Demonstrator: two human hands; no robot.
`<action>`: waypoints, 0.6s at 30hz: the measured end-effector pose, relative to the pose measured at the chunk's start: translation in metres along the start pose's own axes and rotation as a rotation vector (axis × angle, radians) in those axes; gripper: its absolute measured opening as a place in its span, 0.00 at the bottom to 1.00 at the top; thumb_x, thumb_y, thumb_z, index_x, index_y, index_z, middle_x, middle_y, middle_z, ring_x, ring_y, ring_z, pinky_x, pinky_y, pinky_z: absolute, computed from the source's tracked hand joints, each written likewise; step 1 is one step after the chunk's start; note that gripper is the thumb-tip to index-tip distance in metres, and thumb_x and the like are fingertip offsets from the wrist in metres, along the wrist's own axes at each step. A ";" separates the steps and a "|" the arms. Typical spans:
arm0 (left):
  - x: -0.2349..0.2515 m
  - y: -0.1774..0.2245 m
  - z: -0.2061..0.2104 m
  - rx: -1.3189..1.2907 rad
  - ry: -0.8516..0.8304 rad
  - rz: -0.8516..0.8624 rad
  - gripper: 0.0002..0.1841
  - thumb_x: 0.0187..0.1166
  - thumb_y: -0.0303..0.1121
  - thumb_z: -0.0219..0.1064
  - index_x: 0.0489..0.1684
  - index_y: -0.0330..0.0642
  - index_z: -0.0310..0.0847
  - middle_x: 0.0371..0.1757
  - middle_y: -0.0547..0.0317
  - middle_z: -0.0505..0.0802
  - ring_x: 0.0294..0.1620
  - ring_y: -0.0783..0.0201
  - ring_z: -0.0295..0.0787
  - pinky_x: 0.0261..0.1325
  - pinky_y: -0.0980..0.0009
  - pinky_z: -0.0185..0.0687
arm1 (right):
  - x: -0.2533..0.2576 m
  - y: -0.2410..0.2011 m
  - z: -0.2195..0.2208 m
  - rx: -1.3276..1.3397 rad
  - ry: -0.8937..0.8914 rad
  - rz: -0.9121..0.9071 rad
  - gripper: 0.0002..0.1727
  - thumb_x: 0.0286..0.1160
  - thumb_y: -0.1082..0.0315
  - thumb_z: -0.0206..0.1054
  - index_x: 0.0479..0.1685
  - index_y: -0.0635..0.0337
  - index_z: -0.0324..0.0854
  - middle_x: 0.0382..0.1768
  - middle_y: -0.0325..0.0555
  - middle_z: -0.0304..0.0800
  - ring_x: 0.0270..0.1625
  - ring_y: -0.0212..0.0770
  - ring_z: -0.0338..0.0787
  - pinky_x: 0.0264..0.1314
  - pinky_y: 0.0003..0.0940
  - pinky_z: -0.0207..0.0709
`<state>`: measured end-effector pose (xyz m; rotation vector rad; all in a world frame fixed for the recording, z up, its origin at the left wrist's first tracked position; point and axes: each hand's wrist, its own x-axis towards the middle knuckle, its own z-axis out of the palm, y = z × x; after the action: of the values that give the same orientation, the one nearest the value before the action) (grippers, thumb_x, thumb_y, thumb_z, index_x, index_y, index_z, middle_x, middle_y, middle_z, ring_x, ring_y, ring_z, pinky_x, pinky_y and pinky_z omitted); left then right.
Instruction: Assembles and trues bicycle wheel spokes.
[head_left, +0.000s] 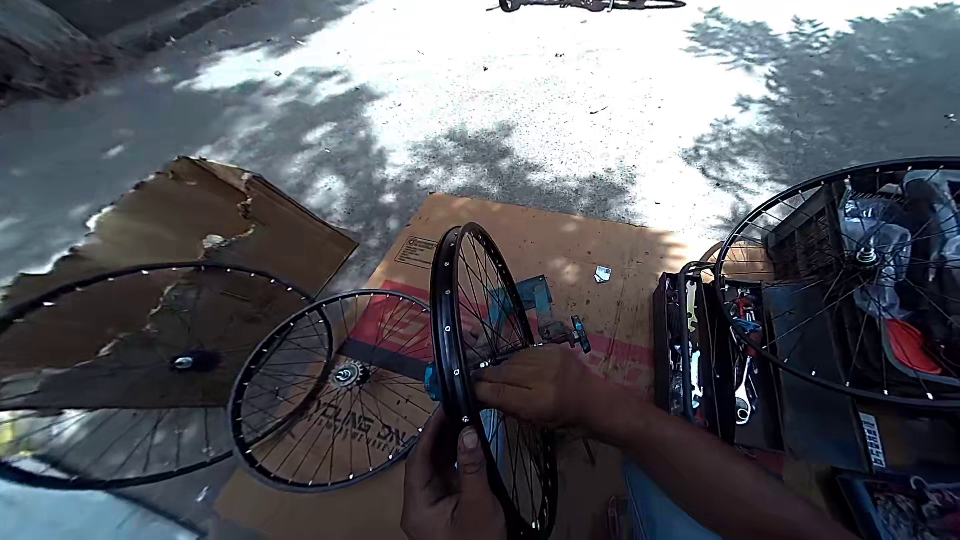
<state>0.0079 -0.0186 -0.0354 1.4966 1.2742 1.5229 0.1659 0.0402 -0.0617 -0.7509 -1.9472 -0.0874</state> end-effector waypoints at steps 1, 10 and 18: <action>0.002 -0.001 0.000 -0.015 -0.003 -0.001 0.20 0.83 0.27 0.59 0.66 0.18 0.73 0.57 0.56 0.90 0.55 0.74 0.88 0.59 0.78 0.86 | 0.002 0.001 -0.005 -0.050 -0.019 0.013 0.08 0.81 0.73 0.66 0.50 0.60 0.90 0.51 0.49 0.97 0.49 0.43 0.97 0.48 0.34 0.90; 0.005 -0.010 -0.008 -0.021 -0.137 -0.017 0.18 0.89 0.33 0.52 0.62 0.25 0.76 0.59 0.58 0.90 0.55 0.69 0.91 0.62 0.72 0.88 | -0.098 0.022 -0.019 0.521 0.181 1.173 0.19 0.84 0.75 0.51 0.68 0.61 0.80 0.48 0.49 0.90 0.43 0.44 0.95 0.45 0.44 0.94; 0.004 -0.016 -0.017 -0.068 -0.254 -0.037 0.20 0.90 0.49 0.55 0.66 0.45 0.79 0.60 0.72 0.90 0.59 0.70 0.90 0.69 0.66 0.85 | -0.259 0.006 0.033 0.559 -0.141 1.665 0.13 0.75 0.68 0.63 0.54 0.61 0.84 0.41 0.45 0.85 0.38 0.37 0.82 0.42 0.37 0.78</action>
<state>-0.0120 -0.0129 -0.0470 1.5572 1.0855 1.2910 0.2216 -0.0629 -0.2948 -1.7031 -0.8363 1.4341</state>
